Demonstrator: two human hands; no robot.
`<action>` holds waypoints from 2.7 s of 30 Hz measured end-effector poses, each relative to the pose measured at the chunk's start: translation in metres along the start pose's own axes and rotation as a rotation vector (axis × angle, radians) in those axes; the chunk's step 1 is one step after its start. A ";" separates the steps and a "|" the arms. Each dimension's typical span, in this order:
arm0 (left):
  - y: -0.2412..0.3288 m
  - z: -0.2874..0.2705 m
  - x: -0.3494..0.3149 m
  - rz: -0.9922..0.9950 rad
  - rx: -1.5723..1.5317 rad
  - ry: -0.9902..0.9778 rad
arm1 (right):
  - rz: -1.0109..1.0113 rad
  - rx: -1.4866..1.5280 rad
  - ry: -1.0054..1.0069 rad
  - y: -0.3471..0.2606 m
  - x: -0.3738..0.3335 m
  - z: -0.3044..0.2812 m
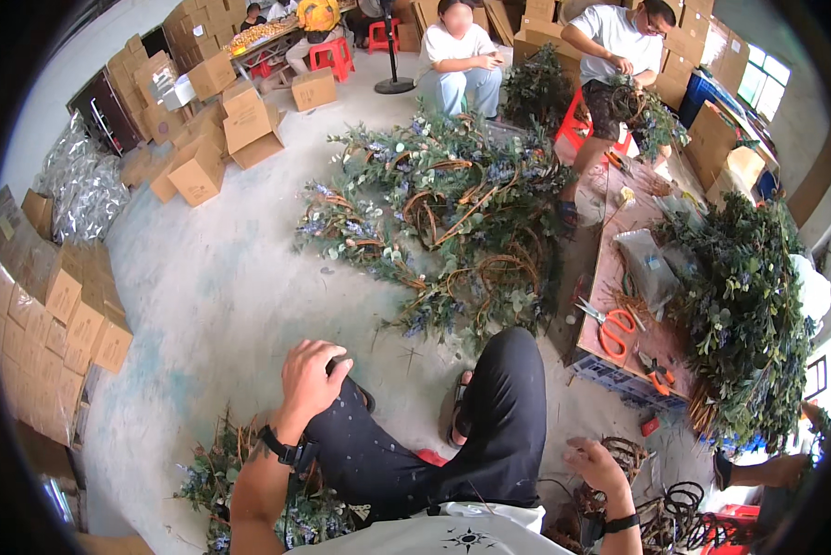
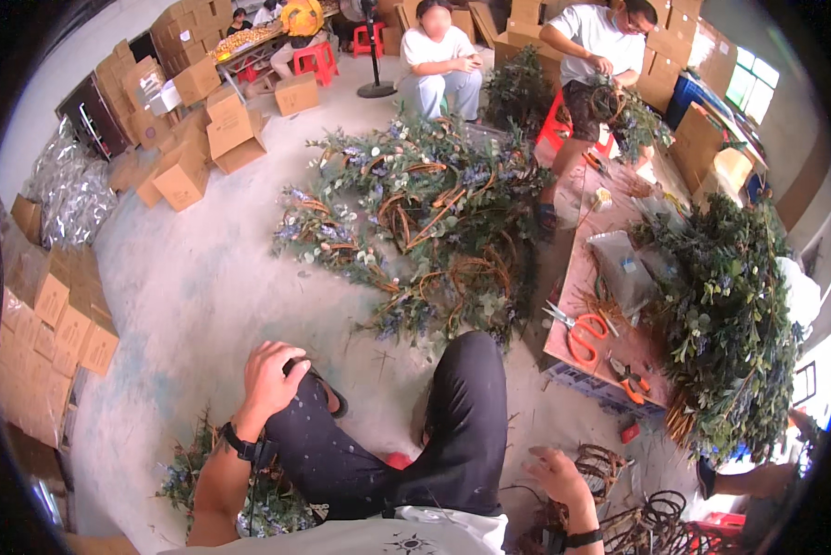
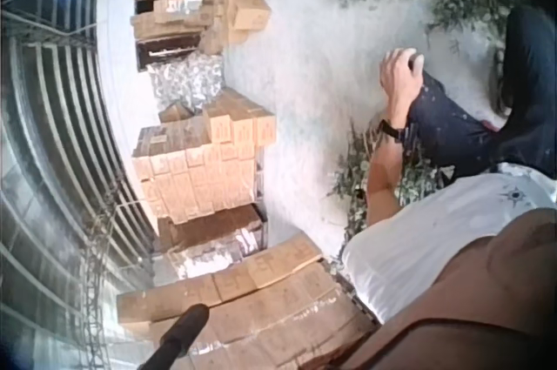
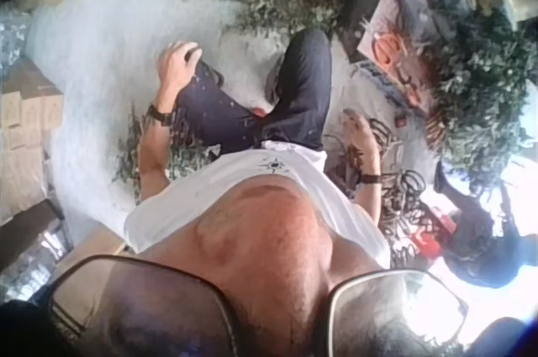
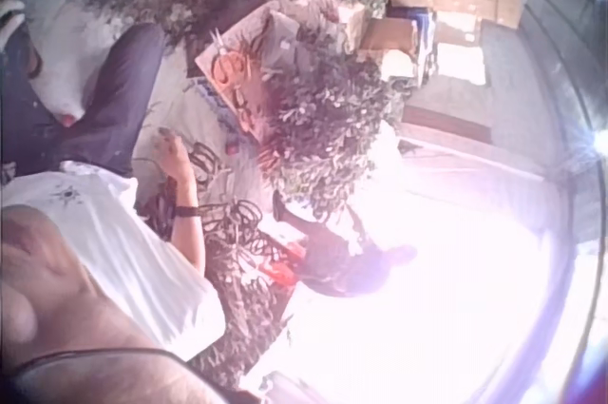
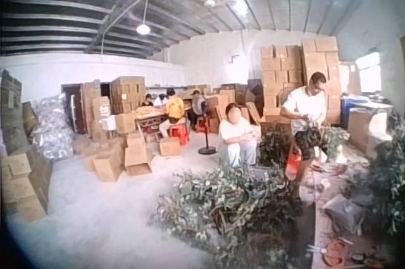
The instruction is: Assembling decorative artificial plants and wreaths using pinecones, branches, and faux leaves.
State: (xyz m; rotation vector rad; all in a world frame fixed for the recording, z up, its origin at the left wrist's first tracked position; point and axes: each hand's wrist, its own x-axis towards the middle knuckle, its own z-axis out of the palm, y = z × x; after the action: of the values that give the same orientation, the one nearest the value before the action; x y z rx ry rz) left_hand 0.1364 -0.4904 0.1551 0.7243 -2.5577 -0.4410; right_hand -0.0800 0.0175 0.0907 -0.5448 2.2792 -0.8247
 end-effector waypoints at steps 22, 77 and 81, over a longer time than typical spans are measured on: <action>0.009 -0.006 -0.007 0.161 -0.013 0.039 | -0.072 0.126 -0.359 -0.085 0.009 0.019; 0.100 0.036 -0.163 -0.031 -0.589 -0.632 | -0.625 -0.125 -0.762 -0.156 0.018 0.120; 0.086 0.027 -0.147 -0.184 -0.667 -0.785 | -0.604 -0.120 -0.731 -0.147 0.028 0.123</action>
State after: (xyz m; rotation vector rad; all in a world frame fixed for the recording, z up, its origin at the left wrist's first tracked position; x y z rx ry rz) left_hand 0.2002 -0.3340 0.1193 0.5914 -2.6962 -1.8308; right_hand 0.0083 -0.1540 0.1057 -1.3755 1.4954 -0.6067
